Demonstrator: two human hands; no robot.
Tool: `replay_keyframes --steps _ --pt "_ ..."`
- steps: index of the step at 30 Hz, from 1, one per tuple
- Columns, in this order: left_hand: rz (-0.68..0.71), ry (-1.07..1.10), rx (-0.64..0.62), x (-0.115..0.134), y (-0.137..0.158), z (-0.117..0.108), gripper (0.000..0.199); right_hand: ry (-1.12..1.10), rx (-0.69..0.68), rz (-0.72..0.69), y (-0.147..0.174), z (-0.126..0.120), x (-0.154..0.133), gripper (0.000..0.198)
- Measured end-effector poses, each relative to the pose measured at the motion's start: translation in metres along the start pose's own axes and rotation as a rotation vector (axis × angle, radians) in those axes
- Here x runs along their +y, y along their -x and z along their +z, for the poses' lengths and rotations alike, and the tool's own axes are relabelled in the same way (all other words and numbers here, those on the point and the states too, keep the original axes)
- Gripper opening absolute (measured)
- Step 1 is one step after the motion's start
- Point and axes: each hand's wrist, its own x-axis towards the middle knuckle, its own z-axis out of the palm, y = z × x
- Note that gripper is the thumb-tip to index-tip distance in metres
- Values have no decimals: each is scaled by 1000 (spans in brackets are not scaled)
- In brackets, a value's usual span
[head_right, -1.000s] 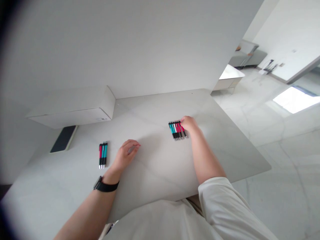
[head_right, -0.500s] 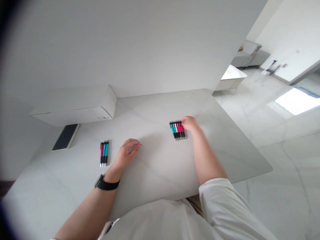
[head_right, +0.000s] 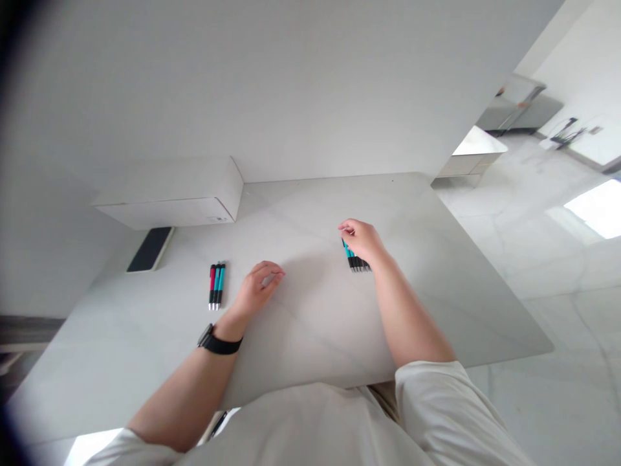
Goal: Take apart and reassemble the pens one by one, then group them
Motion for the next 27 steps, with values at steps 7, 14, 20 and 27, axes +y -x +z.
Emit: replay_keyframes --steps 7,14,20,27 --pt "-119 17 92 7 -1 -10 20 63 -384 -275 34 85 -37 16" --pt "-264 -175 445 -25 2 -68 35 110 -489 -371 42 99 -40 18" --pt "-554 -618 320 -47 16 -105 25 76 -424 -427 42 82 -49 19" --pt "-649 -677 160 -53 19 -102 28 61 -414 -416 53 76 -50 18"
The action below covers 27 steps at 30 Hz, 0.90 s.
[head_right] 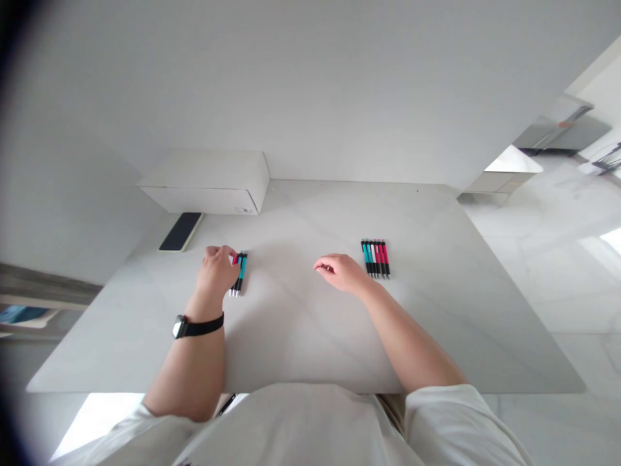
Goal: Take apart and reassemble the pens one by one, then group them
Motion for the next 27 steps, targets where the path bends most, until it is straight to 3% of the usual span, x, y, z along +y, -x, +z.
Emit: replay_keyframes --steps 9,14,20,24,27 --pt "31 -38 -46 3 -3 14 35 -5 -11 -16 14 19 -4 17" --pt "100 -16 1 9 1 15 25 -19 35 -20 13 27 -2 16" --pt "169 -35 -90 17 8 19 27 -49 63 -26 13 32 2 17" --pt "442 115 -60 39 18 22 15 -136 70 35 13 37 4 20" --pt "650 296 -31 65 33 23 10 -249 72 104 13 43 2 38"
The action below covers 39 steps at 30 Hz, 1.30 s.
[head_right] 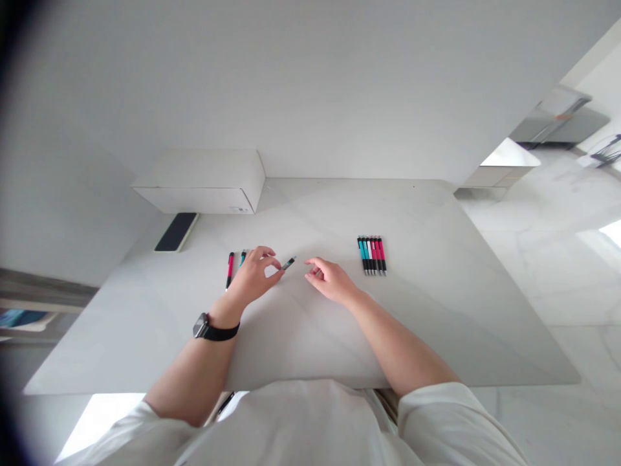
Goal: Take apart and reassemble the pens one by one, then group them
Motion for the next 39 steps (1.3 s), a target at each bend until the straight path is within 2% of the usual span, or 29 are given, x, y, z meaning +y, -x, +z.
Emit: replay_keyframes --steps 2,6,11,14,17,25,32,39 --pt "104 90 -4 19 -1 6 9 -80 -8 39 0 5 -2 44" --pt "165 152 8 39 -1 16 11 -193 18 92 0 9 -5 29" --pt "73 173 64 35 -3 12 33 -414 166 134 -6 -2 7 33" --pt "8 180 63 30 -5 7 33 -578 253 186 -11 -10 17 37" --pt "-19 217 61 29 -6 6 29 -683 279 231 -13 -11 21 38" --pt "-28 260 100 33 -5 9 13 -760 200 210 -12 -5 16 37" --pt "-36 284 144 35 -5 8 10 -884 182 271 -14 -8 16 45" --pt "-112 342 160 31 -4 11 9 -821 197 234 -12 -6 19 41"
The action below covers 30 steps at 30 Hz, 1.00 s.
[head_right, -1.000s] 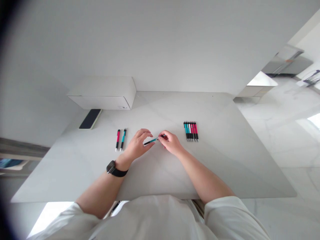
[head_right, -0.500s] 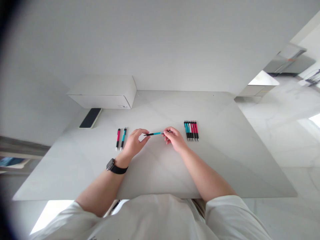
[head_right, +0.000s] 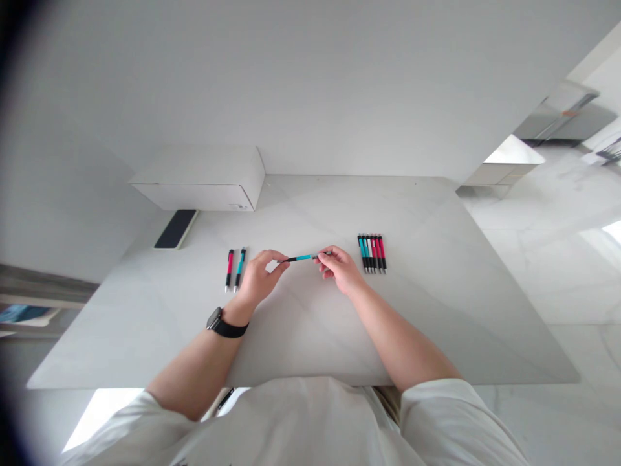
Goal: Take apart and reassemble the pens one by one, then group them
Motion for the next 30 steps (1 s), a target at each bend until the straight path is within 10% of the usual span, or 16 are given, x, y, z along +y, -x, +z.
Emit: replay_keyframes --steps 9,30 --pt "-177 39 -58 -7 -1 1 18 158 -26 -110 -1 -4 3 45" --pt "-121 52 -10 -10 -1 1 12 426 19 -192 1 -11 -7 44"
